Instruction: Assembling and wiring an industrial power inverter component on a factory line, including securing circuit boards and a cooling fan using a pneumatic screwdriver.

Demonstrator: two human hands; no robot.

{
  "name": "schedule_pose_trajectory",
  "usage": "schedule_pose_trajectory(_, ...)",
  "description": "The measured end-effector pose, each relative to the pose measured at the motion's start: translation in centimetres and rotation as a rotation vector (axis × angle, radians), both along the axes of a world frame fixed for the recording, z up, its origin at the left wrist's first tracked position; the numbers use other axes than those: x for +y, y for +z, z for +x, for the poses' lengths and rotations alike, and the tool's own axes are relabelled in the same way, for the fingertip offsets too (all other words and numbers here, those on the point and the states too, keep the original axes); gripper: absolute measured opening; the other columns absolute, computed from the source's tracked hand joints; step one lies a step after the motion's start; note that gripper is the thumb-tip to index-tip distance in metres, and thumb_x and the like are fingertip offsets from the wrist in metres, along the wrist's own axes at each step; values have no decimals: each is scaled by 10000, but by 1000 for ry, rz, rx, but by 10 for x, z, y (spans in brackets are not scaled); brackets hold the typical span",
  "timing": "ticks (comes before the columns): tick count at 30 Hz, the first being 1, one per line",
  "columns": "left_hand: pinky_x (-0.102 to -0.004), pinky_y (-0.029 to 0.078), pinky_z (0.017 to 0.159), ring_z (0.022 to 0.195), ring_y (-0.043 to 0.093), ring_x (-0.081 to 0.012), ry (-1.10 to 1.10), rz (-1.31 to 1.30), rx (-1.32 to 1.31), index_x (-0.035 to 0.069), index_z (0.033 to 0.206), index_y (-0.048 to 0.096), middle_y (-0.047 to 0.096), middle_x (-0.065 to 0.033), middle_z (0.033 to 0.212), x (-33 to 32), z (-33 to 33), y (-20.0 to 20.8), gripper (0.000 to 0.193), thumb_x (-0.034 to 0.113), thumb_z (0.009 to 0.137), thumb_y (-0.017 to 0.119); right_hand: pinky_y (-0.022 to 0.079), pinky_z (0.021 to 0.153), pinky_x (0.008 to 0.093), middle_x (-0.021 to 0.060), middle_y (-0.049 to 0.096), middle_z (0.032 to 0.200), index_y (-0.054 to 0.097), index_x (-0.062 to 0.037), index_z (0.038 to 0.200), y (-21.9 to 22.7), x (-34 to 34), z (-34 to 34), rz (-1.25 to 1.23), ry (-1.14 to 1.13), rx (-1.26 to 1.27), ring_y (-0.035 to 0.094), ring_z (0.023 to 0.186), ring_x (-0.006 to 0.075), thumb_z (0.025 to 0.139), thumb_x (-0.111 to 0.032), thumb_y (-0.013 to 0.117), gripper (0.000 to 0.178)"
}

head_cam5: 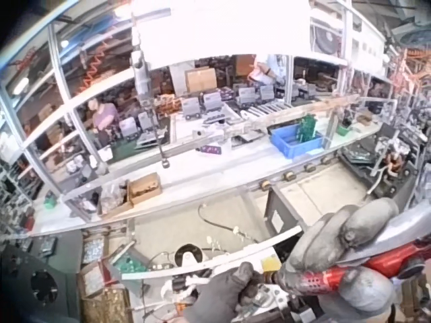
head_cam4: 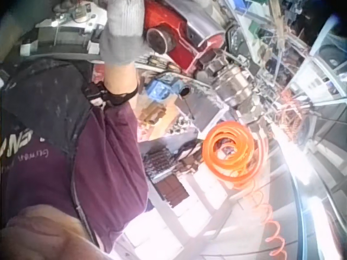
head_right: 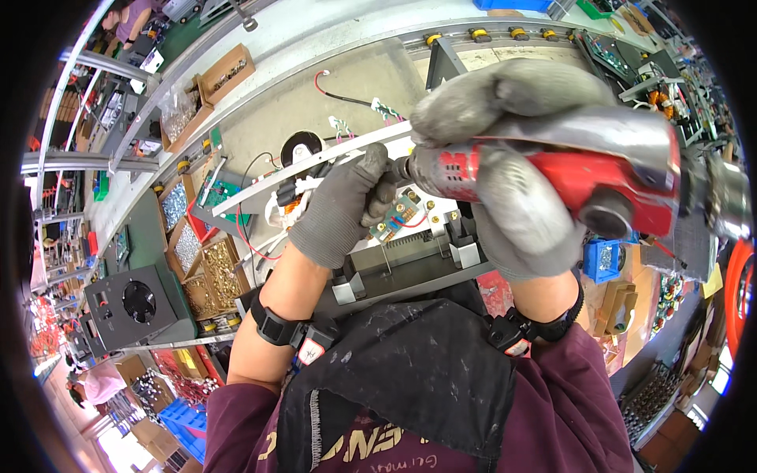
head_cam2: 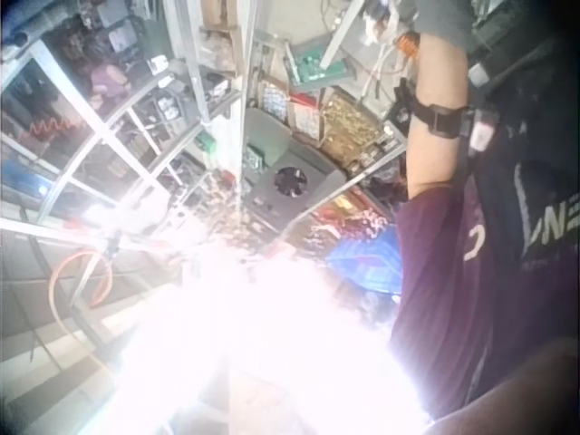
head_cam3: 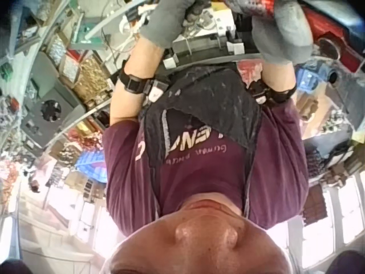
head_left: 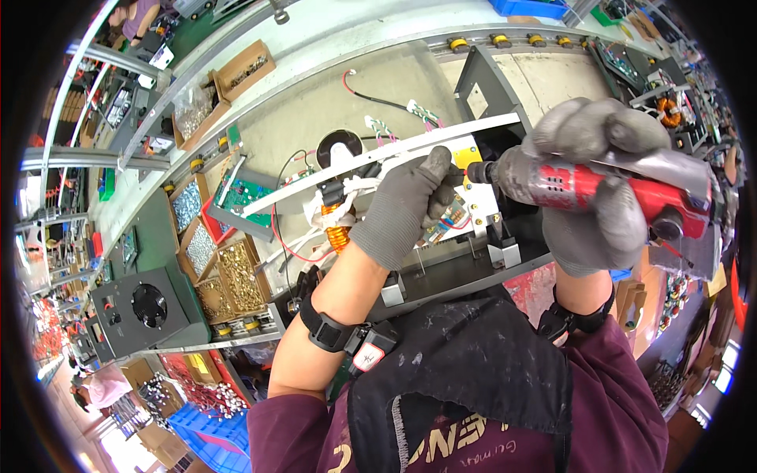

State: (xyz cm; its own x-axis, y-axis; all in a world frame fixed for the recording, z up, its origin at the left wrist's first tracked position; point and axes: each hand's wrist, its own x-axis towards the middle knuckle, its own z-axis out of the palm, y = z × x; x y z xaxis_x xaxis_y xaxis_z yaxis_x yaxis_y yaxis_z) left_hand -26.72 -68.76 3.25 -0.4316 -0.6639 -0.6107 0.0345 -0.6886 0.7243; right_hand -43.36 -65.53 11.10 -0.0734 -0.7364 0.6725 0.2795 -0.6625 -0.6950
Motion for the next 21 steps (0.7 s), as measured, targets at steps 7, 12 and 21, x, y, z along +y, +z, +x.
schedule_pose_trajectory(7, -221, 303, 410, 447, 379, -58, -17, -66, 28, -7, 854, 628, 498, -1, 579, 2, -8, -13, 538, 520, 886, 526, 443, 683, 380, 105, 513, 851, 463, -65, 1113, -4, 3, 3, 91, -88, -23, 512, 768, 247, 813, -179, 592, 347)
schedule_pose_trajectory(12, -219, 293, 403, 436, 366, -57, -7, -89, 7, -2, 819, 609, 489, 0, 567, 2, -13, -6, 542, 526, 893, 508, 443, 672, 361, 104, 498, 830, 459, -63, 1112, -6, 2, -3, 92, -32, -45, 501, 749, 238, 815, -180, 592, 345)
schedule_pose_trajectory(21, -223, 305, 395, 442, 392, -90, -152, 98, -27, 24, 842, 545, 464, -25, 561, -5, -7, 9, 414, 420, 939, 472, 451, 670, 361, 129, 505, 822, 469, -30, 1118, -9, 1, -12, 157, -16, -78, 508, 753, 258, 826, -129, 567, 323)
